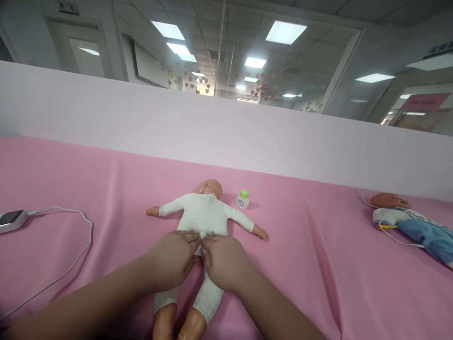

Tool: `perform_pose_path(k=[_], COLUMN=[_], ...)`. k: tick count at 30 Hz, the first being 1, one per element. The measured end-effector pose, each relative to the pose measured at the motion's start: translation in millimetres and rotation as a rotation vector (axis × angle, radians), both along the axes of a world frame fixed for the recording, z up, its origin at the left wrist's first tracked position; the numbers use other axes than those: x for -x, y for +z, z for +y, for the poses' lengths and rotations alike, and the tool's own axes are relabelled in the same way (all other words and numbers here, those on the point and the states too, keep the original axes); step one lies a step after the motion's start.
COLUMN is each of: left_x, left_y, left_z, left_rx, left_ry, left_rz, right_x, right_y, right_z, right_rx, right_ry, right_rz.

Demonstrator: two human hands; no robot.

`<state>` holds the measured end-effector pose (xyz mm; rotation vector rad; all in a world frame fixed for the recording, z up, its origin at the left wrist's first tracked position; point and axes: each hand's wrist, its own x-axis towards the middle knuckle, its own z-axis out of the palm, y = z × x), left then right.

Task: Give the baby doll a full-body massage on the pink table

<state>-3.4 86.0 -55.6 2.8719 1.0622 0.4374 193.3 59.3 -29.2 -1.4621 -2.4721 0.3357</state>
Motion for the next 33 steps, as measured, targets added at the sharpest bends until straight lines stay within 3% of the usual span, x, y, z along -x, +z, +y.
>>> perform_pose_path(k=[3, 7, 12, 18, 26, 30, 33], left_x=[-2, -4, -5, 1, -5, -4, -4], left_y=[0.5, 12.1, 21.8, 14.4, 3.5, 2.6, 2.4], left_z=[12, 27, 30, 37, 45, 44, 44], left_rx=[0.050, 0.039, -0.047, -0.225, 0.012, -0.030, -0.112], left_ry=[-0.011, 0.002, -0.016, -0.040, 0.034, 0.058, 0.080], left_rz=[-0.022, -0.012, -0.058, -0.287, -0.115, -0.123, -0.099], right_x=[0, -7, -19, -31, -18, -22, -25], right_y=[13.7, 25.7, 13.0, -0.1, -16.7, -14.9, -16.9], right_z=[13, 29, 37, 39, 53, 54, 55], right_rx=[0.068, 0.096, 0.011, -0.161, -0.095, -0.100, -0.152], right_ry=[-0.008, 0.060, 0.144, 0.217, 0.203, 0.164, 0.050], right_rz=[-0.082, -0.076, 0.029, 0.180, 0.032, 0.175, 0.262])
